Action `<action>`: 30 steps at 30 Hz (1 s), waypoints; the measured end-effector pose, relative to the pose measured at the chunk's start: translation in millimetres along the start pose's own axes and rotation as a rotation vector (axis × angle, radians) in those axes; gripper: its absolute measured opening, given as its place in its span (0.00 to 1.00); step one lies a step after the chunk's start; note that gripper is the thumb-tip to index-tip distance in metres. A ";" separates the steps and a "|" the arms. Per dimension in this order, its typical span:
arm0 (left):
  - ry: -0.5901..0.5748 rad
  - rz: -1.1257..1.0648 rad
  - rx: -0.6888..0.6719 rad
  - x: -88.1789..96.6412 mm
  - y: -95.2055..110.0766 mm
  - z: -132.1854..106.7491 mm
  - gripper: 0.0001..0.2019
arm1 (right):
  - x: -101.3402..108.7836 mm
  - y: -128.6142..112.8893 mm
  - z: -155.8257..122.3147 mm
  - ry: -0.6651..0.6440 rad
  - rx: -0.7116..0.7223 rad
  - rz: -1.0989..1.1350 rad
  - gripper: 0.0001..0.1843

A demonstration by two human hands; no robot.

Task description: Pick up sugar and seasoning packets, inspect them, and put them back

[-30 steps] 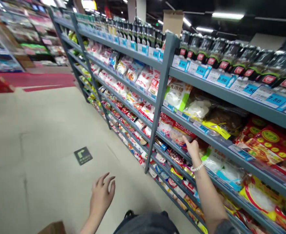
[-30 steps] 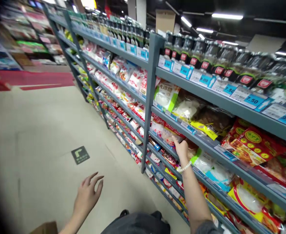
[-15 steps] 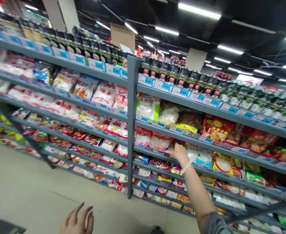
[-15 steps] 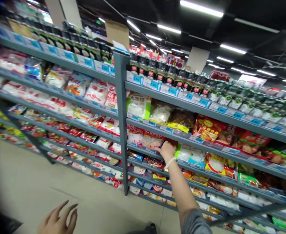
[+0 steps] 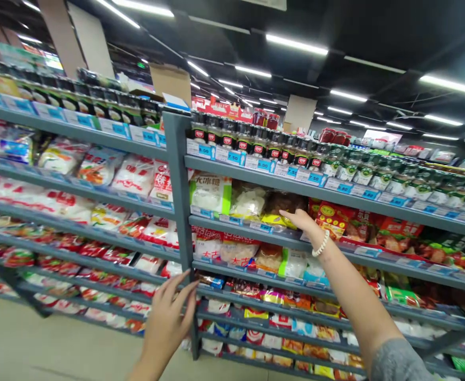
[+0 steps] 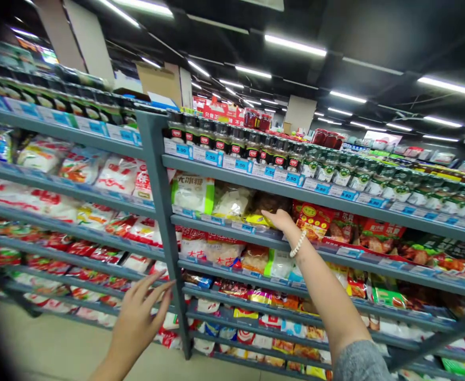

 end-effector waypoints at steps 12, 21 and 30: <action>0.053 -0.157 -0.009 -106.8 102.8 153.5 0.19 | -18.0 21.5 16.5 -0.024 -0.013 0.252 0.22; 0.116 -0.311 -0.021 -113.2 90.6 137.0 0.21 | 9.1 -8.5 10.6 -0.021 -0.057 0.555 0.19; -0.421 -1.615 0.807 -76.6 63.2 107.5 0.32 | 7.0 28.2 -107.6 0.018 -0.263 1.175 0.31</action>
Point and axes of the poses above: each hand's wrist, its own z-axis towards the middle knuckle, its own x-axis out of the back of the hand, y = z × x, the point moved 1 cm from there along z, towards the middle knuckle, and after that the axes turned 9 degrees about -z, right-handed, at the moved point
